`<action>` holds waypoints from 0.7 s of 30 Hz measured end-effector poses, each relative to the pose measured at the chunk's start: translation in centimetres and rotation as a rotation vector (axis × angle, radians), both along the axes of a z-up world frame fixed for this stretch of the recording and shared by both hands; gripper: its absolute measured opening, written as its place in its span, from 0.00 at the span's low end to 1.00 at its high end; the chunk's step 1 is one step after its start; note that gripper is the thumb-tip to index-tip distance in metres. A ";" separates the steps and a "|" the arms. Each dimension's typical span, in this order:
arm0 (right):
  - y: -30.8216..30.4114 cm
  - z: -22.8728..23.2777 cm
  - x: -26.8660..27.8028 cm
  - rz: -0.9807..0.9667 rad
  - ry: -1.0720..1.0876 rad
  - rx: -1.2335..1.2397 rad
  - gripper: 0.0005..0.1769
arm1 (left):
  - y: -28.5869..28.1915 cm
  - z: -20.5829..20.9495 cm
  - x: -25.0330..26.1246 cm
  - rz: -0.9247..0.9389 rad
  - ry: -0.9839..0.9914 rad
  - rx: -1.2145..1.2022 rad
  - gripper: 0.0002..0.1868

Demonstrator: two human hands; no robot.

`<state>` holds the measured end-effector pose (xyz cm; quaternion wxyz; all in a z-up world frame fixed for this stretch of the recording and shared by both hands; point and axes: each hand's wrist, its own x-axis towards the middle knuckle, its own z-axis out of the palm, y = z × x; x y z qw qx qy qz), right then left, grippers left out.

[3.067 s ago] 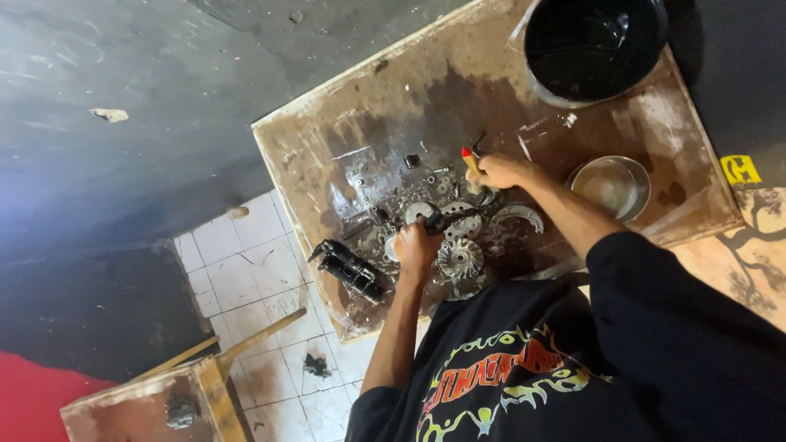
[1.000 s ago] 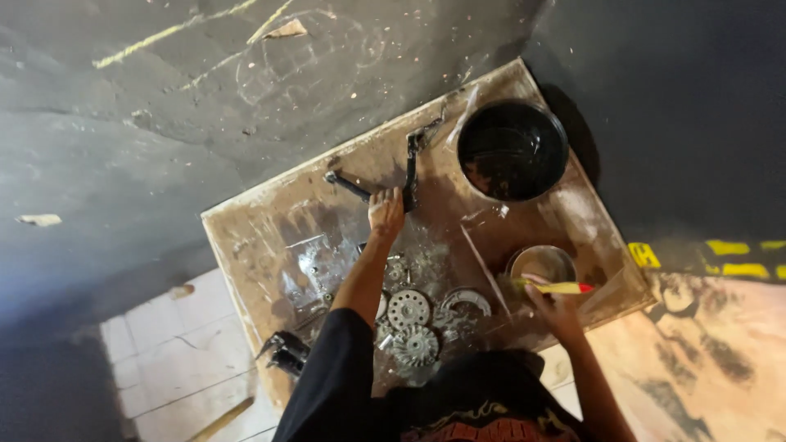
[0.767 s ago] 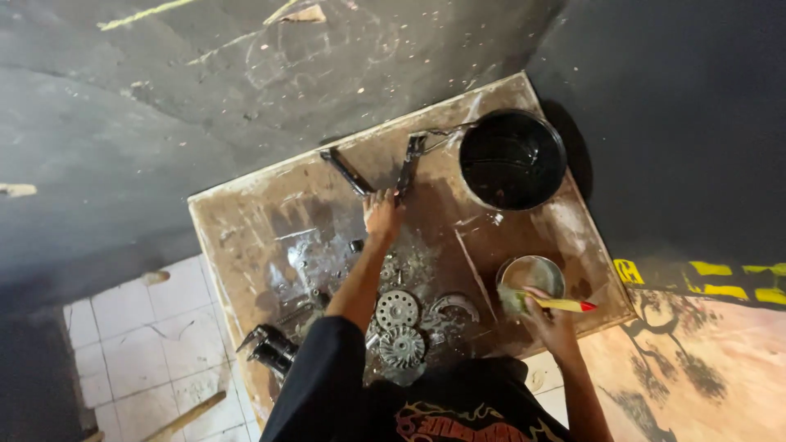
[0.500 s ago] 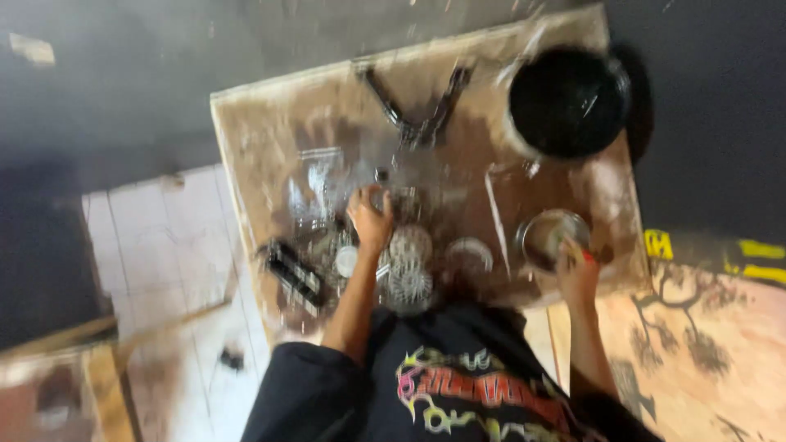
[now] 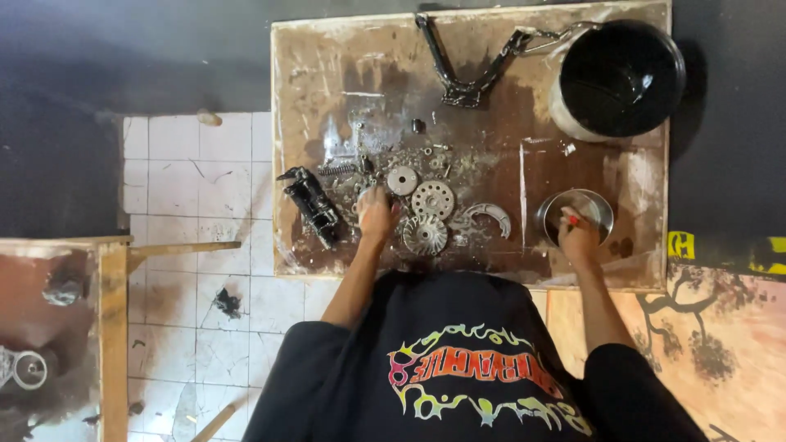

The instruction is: The person cleans various mechanical parts on a workbench using a brush and a liquid solvent. They scrub a black metal frame and several circular gears, dipping the brush into a small metal bowl to apply the cleaning liquid. The person handles the parts by hand, turning them over to clean different sides.

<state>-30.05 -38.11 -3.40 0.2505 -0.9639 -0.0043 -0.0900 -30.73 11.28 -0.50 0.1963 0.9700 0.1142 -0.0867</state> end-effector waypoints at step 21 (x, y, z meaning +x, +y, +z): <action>-0.8 4.3 -0.1 0.145 0.469 0.207 0.17 | -11.4 -5.2 3.7 -0.247 0.041 0.081 0.43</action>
